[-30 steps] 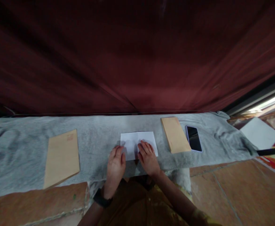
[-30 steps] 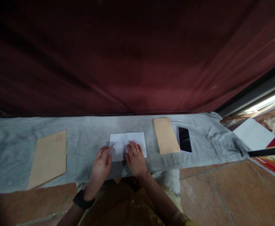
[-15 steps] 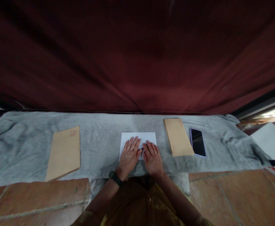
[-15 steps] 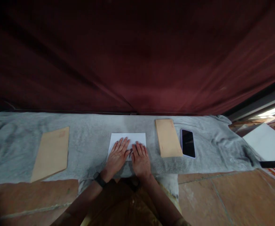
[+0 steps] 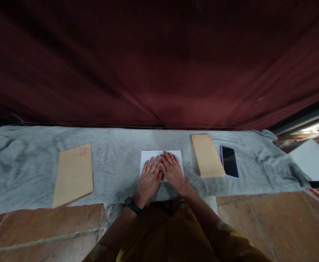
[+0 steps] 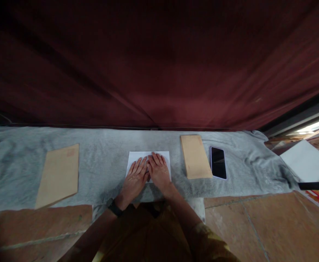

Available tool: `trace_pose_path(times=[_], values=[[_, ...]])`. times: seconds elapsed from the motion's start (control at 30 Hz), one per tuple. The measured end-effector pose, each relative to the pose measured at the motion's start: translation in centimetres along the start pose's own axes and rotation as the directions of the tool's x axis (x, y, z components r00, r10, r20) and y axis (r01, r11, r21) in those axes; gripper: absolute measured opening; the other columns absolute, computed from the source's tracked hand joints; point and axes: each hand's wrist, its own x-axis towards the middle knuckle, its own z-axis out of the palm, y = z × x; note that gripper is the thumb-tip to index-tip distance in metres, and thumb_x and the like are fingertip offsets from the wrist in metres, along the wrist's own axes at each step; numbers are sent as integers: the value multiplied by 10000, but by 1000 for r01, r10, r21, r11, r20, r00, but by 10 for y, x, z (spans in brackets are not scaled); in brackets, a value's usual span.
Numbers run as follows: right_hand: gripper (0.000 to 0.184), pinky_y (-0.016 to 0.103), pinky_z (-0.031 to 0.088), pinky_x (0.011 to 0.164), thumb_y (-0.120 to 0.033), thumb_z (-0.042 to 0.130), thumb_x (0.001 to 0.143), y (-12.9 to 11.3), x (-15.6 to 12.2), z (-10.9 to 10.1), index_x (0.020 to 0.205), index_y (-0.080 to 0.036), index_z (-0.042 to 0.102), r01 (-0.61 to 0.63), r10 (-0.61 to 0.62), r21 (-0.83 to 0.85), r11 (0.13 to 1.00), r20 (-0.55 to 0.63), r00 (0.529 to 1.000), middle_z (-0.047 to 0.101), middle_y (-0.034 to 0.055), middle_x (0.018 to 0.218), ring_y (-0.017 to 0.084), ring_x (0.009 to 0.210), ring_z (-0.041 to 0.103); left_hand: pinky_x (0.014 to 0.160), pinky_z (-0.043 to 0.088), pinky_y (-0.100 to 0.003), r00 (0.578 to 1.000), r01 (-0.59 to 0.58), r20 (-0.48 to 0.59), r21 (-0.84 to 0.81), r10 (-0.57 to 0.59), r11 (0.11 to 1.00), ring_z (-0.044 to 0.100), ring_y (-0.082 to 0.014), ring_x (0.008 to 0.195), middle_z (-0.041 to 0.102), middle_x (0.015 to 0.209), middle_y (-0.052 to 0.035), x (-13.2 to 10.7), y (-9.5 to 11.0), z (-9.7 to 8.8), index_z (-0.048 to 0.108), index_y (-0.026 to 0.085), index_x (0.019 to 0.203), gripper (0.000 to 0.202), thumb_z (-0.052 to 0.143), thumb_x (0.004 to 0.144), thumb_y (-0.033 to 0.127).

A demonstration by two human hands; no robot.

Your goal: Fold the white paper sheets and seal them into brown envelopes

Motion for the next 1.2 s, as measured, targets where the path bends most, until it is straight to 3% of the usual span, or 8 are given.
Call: trace_pose_path(times=[0.33,0.47,0.67,0.8,1.03,1.2], values=[[475,521,309,1193,-325,427,1049,20,-4,0,1500,-186,480,-76,72,-56,996,-62,995,419,125,1586,304,1468,369,1232,282,-509,989,122,-81,-36,-125,992,316,-290,1509,389,1596,-167,-20,-10,3,329,110,1566,637,374,1021,436],[479,513,294,1201,-329,414,1053,25,-7,-1,1502,-174,479,-81,75,-72,994,-75,994,426,125,1581,313,1461,378,1225,271,-547,979,167,-118,-17,-168,986,312,-314,1508,396,1585,-200,-26,-12,-2,332,81,1558,631,354,1026,420],[483,521,288,1199,-333,430,1045,25,-8,0,1497,-169,480,-78,73,-68,995,-77,994,426,128,1581,314,1467,367,1243,259,-508,991,105,-81,-41,-108,994,282,-275,1524,399,1598,-141,6,3,-4,347,119,1558,567,332,1028,320],[472,516,286,1202,-323,442,1042,25,-8,0,1486,-173,494,-78,73,-65,995,-74,995,427,127,1580,305,1468,368,1244,240,-528,992,115,-51,-40,-117,993,287,-296,1520,398,1598,-137,22,3,2,392,118,1537,560,344,1026,342],[478,503,290,1205,-317,435,1044,26,-8,2,1498,-175,478,-69,59,-110,992,-93,994,423,120,1584,295,1463,379,1226,258,-528,981,169,-96,-8,-169,986,317,-311,1507,398,1587,-179,2,-20,0,371,75,1542,614,322,1036,419],[474,491,303,1200,-323,426,1049,26,-8,1,1494,-175,488,-67,56,-122,990,-96,994,426,122,1582,302,1458,388,1218,270,-522,970,199,-137,-12,-199,980,327,-328,1501,402,1582,-194,-11,-26,-2,397,51,1524,617,330,1035,422]])
